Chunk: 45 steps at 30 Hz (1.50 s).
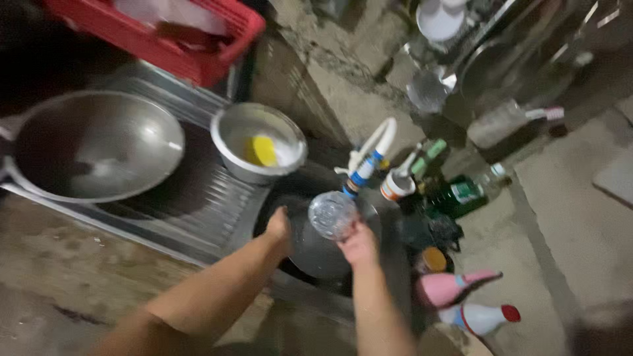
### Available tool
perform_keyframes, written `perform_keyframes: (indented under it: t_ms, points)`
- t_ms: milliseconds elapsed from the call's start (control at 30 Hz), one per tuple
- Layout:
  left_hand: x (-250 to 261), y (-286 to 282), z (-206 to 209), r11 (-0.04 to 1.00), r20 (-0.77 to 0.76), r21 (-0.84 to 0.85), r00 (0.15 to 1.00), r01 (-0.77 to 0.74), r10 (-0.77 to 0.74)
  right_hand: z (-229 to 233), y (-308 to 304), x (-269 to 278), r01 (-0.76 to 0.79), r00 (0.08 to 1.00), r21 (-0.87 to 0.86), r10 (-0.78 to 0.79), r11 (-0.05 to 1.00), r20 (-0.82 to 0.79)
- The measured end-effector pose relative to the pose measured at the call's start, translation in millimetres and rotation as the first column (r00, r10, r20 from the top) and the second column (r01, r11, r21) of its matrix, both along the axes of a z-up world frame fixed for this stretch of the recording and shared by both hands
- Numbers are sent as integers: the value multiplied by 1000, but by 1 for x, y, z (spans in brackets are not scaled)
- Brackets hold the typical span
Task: The person washes kitchenware at a sink, scrubbing a glass lid, a plastic container, a bowl, and a plate with a sponge in soapy water, rinsing each item under the tap, and placing the cleaned items into a red dish rack beside the sink.
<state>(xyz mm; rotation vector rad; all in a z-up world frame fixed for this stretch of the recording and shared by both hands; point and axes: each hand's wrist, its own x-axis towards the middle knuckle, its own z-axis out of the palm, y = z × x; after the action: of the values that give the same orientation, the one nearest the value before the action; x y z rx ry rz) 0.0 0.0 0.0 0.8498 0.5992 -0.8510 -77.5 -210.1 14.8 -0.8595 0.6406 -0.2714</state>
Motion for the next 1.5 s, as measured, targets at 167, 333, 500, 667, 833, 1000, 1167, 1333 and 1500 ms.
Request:
perform_keyframes:
  t_ms: [167,333,500,667,833,1000,1167,1333,1500]
  points:
    - [-9,25,21,996,31,-37,996,80,-78,86,-16,-11,59,969,-39,-48,997,241]
    - [-11,47,51,961,68,-247,992,123,-110,56,-2,0,89,990,-165,-68,982,127]
    - [-12,87,109,936,325,-227,927,270,-188,-42,69,21,-164,924,-134,105,977,-367]
    - [10,133,180,991,854,108,503,83,-135,49,108,82,-101,990,-13,102,995,92]
    - [89,186,248,985,989,-94,124,144,76,198,170,140,-113,922,-196,177,974,344]
    - [194,279,324,990,983,-73,160,-125,93,287,251,199,-112,871,-541,345,833,350]
    - [278,369,349,878,938,326,238,-350,-253,302,311,275,-115,863,-833,469,542,185]
    - [339,386,318,908,942,325,7,-263,-335,288,332,349,-102,876,-855,453,509,166]
    - [398,367,276,526,581,765,47,-373,-812,267,328,398,-65,864,-868,462,492,198]
